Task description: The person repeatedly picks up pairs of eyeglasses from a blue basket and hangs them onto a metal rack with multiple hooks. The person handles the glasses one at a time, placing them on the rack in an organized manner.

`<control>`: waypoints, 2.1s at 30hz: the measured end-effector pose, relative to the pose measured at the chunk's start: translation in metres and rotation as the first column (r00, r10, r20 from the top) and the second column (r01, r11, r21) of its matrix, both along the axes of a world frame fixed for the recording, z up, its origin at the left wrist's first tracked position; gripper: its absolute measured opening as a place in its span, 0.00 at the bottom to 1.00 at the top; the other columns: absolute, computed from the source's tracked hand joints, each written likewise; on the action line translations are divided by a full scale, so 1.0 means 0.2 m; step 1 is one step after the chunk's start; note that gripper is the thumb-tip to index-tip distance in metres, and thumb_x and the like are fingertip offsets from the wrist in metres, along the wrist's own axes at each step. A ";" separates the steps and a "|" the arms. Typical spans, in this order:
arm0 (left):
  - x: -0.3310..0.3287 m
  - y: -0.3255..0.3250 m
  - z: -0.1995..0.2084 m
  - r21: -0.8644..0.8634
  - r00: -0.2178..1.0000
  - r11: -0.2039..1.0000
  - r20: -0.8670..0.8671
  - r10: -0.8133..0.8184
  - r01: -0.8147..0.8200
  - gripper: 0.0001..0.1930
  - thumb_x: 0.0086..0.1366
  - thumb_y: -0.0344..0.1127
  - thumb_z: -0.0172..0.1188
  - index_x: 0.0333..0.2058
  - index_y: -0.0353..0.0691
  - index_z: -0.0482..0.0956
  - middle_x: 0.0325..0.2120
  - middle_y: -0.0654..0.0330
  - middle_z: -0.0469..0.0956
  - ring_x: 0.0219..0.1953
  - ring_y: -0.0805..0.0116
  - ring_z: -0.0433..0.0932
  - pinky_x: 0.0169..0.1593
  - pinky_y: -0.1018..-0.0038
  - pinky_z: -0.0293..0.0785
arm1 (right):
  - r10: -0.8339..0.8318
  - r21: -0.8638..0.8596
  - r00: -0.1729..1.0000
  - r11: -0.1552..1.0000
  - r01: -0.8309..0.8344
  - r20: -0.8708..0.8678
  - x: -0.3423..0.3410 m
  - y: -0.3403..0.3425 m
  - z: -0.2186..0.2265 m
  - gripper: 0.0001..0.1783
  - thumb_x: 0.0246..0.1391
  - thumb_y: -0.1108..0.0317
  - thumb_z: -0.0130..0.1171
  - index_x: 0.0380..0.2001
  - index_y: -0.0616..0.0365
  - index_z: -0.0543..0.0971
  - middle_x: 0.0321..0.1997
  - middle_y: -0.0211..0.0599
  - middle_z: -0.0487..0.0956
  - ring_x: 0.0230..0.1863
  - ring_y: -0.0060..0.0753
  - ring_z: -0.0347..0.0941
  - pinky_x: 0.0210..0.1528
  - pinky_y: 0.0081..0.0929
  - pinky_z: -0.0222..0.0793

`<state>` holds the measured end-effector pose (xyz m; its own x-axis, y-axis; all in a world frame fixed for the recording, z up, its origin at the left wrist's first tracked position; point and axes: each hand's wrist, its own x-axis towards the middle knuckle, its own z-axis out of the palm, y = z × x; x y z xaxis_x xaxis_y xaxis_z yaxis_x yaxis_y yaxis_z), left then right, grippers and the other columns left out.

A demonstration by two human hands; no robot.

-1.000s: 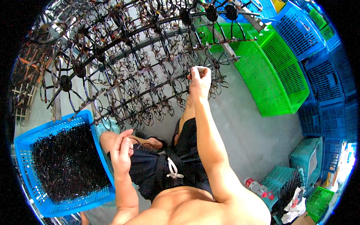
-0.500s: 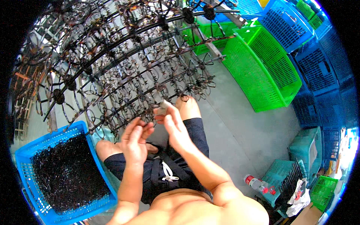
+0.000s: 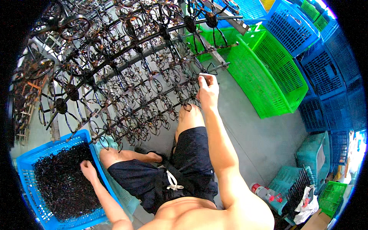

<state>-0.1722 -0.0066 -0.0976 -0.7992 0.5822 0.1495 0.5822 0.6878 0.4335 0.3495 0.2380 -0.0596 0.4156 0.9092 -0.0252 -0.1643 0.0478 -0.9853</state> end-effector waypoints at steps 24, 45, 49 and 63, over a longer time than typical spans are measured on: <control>-0.01 -0.34 0.22 0.464 0.889 0.855 0.458 -0.007 -0.232 0.15 0.64 0.39 0.50 0.41 0.33 0.73 0.38 0.55 0.76 0.40 0.65 0.75 0.43 0.71 0.72 | 0.040 -0.023 0.998 0.999 -0.039 0.047 -0.05 0.09 0.01 0.10 0.55 0.61 0.56 0.35 0.54 0.72 0.25 0.35 0.79 0.09 0.13 0.56 0.09 0.15 0.51; 1.02 -0.02 0.49 0.529 0.606 0.470 -0.110 -0.788 0.707 0.12 0.58 0.26 0.55 0.42 0.34 0.74 0.26 0.56 0.74 0.29 0.59 0.73 0.40 0.69 0.71 | 0.954 -0.248 0.257 0.214 -0.945 -0.153 -0.51 -0.61 0.30 0.11 0.56 0.64 0.54 0.37 0.60 0.74 0.27 0.30 0.78 0.14 0.15 0.64 0.17 0.15 0.59; 1.06 -0.04 0.43 0.809 0.703 0.515 0.190 -0.685 0.283 0.23 0.64 0.28 0.41 0.57 0.30 0.50 0.23 0.58 0.71 0.27 0.70 0.69 0.42 0.71 0.68 | 0.301 0.048 0.944 0.954 -0.297 -0.137 -0.05 -0.34 0.06 0.09 0.57 0.66 0.52 0.36 0.61 0.74 0.28 0.31 0.77 0.13 0.15 0.62 0.14 0.15 0.56; -0.01 -0.40 0.00 0.395 0.448 0.558 0.893 -0.046 -0.730 0.24 0.54 0.24 0.44 0.53 0.41 0.65 0.28 0.63 0.68 0.32 0.69 0.70 0.34 0.78 0.70 | -0.037 -0.037 0.996 0.999 0.034 -0.079 0.27 0.19 0.06 0.07 0.58 0.66 0.50 0.35 0.58 0.68 0.27 0.35 0.77 0.07 0.14 0.55 0.05 0.16 0.47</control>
<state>-0.1739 -0.0875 -0.0973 -0.8599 0.2382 -0.4515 -0.4653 -0.0021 0.8851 0.4037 0.2751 -0.0473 0.4427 0.8920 -0.0911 -0.2409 0.0204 -0.9703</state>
